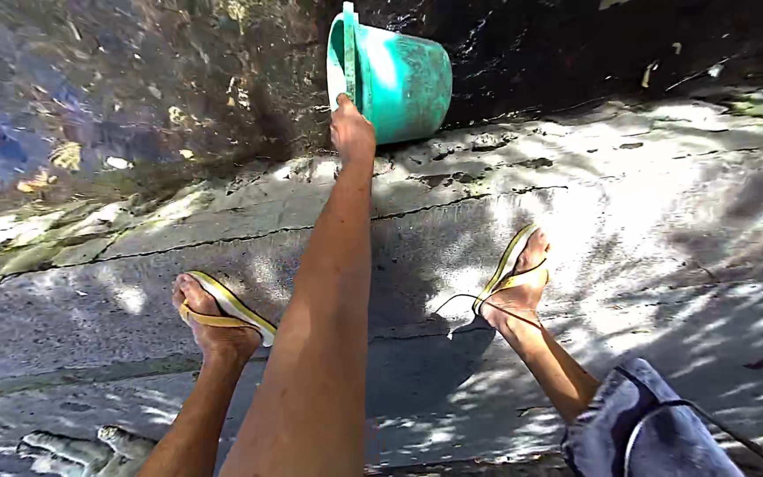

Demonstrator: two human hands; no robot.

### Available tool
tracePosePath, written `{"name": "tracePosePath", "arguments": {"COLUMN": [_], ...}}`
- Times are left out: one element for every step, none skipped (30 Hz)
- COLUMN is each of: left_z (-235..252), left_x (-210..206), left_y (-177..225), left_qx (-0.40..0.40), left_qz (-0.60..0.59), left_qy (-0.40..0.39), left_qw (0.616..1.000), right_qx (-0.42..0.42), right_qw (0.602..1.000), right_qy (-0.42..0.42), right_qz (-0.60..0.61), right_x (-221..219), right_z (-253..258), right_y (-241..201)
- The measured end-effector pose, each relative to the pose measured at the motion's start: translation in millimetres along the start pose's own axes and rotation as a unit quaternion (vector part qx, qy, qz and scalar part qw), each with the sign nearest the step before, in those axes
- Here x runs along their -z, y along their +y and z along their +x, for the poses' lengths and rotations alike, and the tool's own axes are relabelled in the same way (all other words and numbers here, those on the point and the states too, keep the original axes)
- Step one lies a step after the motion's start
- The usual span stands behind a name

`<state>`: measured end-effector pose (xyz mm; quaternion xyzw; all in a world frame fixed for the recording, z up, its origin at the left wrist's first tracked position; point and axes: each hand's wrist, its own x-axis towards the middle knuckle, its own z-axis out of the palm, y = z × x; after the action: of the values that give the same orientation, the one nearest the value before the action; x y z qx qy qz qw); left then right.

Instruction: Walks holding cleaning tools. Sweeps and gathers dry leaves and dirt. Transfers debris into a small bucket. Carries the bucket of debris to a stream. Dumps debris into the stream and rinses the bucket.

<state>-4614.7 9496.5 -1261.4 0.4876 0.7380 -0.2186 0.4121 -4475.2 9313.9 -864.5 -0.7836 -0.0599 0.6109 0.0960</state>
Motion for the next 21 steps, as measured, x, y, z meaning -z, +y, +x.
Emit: {"name": "tracePosePath", "arguments": {"left_z": [2, 3, 5, 7, 9, 11, 13, 15, 18, 22, 26, 30, 34, 37, 41, 44, 47, 48, 49, 49, 50], "left_x": [0, 0, 0, -1, 0, 0, 1, 1, 1, 2, 2, 4, 5, 7, 9, 11, 13, 15, 16, 16, 17], "left_y": [-1, -3, -5, -7, -9, -10, -11, -11, -13, -15, -18, -19, -21, -23, -25, -27, -27, -27, -27, -27, -26], "left_qx": [0.000, 0.002, 0.004, 0.008, 0.012, 0.019, 0.027, 0.035, 0.041, 0.044, 0.047, 0.047, 0.046, 0.044, 0.043, 0.045, 0.049, 0.050, 0.048, 0.048, 0.050], "left_qz": [0.014, 0.023, 0.027, 0.024, 0.020, 0.019, 0.020, 0.028, 0.031, 0.029, 0.023, 0.016, 0.011, 0.010, 0.012, 0.020, 0.027, 0.032, 0.035, 0.038, 0.038], "left_qy": [0.002, 0.003, 0.004, 0.004, 0.004, 0.003, 0.002, 0.001, -0.001, 0.003, 0.009, 0.012, 0.017, 0.019, 0.018, 0.014, 0.011, 0.007, 0.005, 0.005, 0.004], "left_qw": [1.000, 1.000, 1.000, 1.000, 1.000, 1.000, 0.999, 0.999, 0.999, 0.999, 0.999, 0.999, 0.999, 0.999, 0.999, 0.999, 0.998, 0.998, 0.998, 0.998, 0.998], "right_qx": [-0.017, -0.024, -0.022, -0.019, -0.019, -0.018, -0.015, -0.011, -0.004, 0.000, 0.003, -0.001, -0.007, -0.011, -0.010, -0.009, -0.008, -0.010, -0.014, -0.020, -0.023], "right_qw": [0.999, 0.999, 0.999, 0.999, 0.999, 1.000, 1.000, 1.000, 1.000, 1.000, 1.000, 1.000, 1.000, 1.000, 1.000, 1.000, 1.000, 1.000, 1.000, 1.000, 1.000], "right_qy": [-0.030, -0.038, -0.033, -0.026, -0.022, -0.021, -0.019, -0.020, -0.022, -0.021, -0.018, -0.016, -0.015, -0.016, -0.017, -0.019, -0.019, -0.018, -0.016, -0.012, -0.007], "right_qz": [0.017, 0.028, 0.031, 0.028, 0.021, 0.012, 0.003, -0.006, -0.013, -0.016, -0.012, -0.008, -0.006, -0.009, -0.016, -0.022, -0.023, -0.020, -0.016, -0.010, -0.004], "right_x": [3, 4, 4, 4, 4, 5, 5, 5, 4, 4, 4, 4, 4, 3, 3, 3, 3, 4, 5, 5, 5], "right_z": [6, 9, 12, 15, 16, 17, 19, 20, 22, 23, 25, 26, 28, 30, 32, 33, 34, 34, 34, 34, 34], "right_y": [-3, -5, -7, -7, -8, -8, -7, -7, -7, -7, -7, -7, -7, -6, -6, -7, -7, -7, -8, -9, -9]}}
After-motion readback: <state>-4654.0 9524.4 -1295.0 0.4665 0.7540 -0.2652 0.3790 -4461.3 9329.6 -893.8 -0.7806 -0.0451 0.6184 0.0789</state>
